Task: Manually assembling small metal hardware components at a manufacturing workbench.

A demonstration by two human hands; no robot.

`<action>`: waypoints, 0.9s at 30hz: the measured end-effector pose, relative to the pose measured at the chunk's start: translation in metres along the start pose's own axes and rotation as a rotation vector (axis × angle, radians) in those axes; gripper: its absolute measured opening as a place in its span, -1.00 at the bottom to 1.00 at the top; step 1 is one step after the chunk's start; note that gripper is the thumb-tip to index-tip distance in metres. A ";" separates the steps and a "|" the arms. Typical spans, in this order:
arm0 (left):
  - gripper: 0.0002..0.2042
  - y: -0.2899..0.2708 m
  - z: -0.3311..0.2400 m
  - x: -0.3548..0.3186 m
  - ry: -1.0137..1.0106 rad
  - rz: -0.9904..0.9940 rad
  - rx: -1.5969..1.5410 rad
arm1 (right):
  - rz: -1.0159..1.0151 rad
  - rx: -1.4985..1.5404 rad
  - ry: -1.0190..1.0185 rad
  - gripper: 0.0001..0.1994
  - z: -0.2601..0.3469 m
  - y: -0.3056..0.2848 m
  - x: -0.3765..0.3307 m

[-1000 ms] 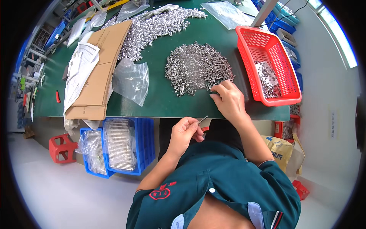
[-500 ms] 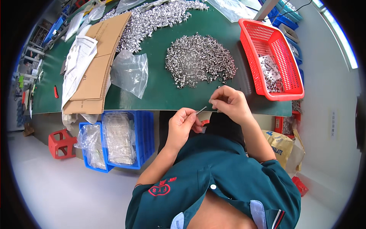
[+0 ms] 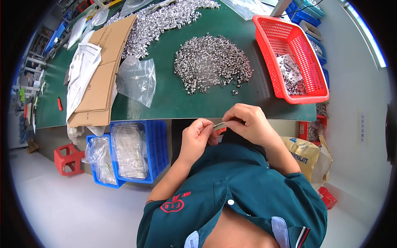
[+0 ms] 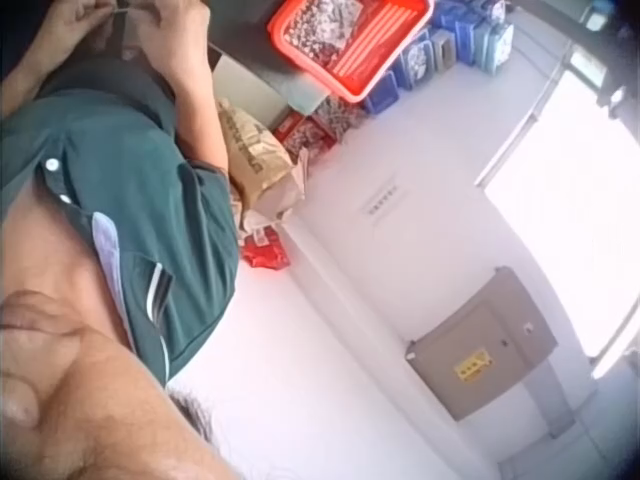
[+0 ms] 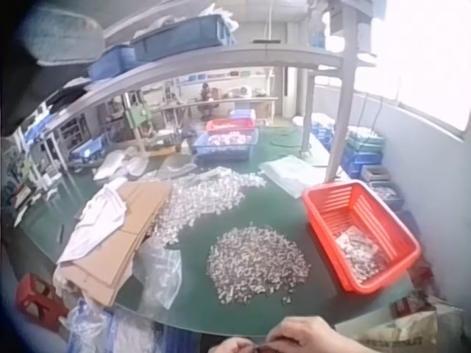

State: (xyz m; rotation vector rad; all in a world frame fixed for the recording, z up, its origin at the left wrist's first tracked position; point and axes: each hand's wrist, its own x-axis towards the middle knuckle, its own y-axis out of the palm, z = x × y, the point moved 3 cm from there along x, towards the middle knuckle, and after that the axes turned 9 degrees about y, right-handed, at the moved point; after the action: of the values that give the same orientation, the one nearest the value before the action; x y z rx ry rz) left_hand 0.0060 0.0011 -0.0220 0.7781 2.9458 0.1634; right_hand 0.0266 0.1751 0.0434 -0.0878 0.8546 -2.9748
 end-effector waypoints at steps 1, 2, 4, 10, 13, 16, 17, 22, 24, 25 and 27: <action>-0.88 0.001 0.000 0.000 -0.041 0.010 -0.113 | -0.004 -0.002 -0.002 -0.90 0.000 0.000 -0.001; -0.88 0.003 -0.001 0.000 -0.082 0.020 -0.227 | -0.007 0.067 0.062 -0.90 -0.001 0.000 -0.002; -0.88 0.003 0.004 0.000 -0.075 0.028 -0.164 | -0.012 0.135 0.122 -0.90 -0.004 -0.001 -0.004; -0.87 0.005 0.002 -0.001 -0.028 0.042 -0.052 | -0.099 0.082 0.084 -0.92 -0.002 0.000 -0.009; -0.90 0.005 0.004 0.001 -0.093 0.043 -0.212 | -0.065 0.045 0.030 -0.90 -0.005 0.003 -0.010; -0.86 0.013 0.003 -0.003 -0.125 0.110 -0.161 | 0.069 0.041 -0.020 -0.91 -0.004 0.008 -0.009; -0.86 0.013 0.001 -0.002 -0.126 0.111 -0.160 | 0.085 0.094 0.110 -0.89 -0.002 0.009 -0.009; -0.83 0.009 0.003 0.005 -0.141 0.079 -0.377 | 0.071 0.239 0.209 -0.79 -0.005 0.008 -0.007; -0.83 0.006 0.004 0.006 -0.139 0.072 -0.408 | -0.107 0.082 0.191 -0.73 -0.012 -0.003 0.001; -0.84 0.003 0.006 0.006 -0.140 0.034 -0.396 | -0.212 -0.100 0.137 -0.75 -0.015 -0.012 0.006; -0.85 0.001 0.007 0.004 -0.141 -0.001 -0.385 | -0.329 -0.252 0.063 -0.79 -0.027 -0.024 0.014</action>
State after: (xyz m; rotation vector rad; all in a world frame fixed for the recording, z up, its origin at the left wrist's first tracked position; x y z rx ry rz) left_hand 0.0036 0.0048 -0.0286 0.6974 2.6594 0.6255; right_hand 0.0099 0.2084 0.0337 -0.1580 1.3407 -3.1600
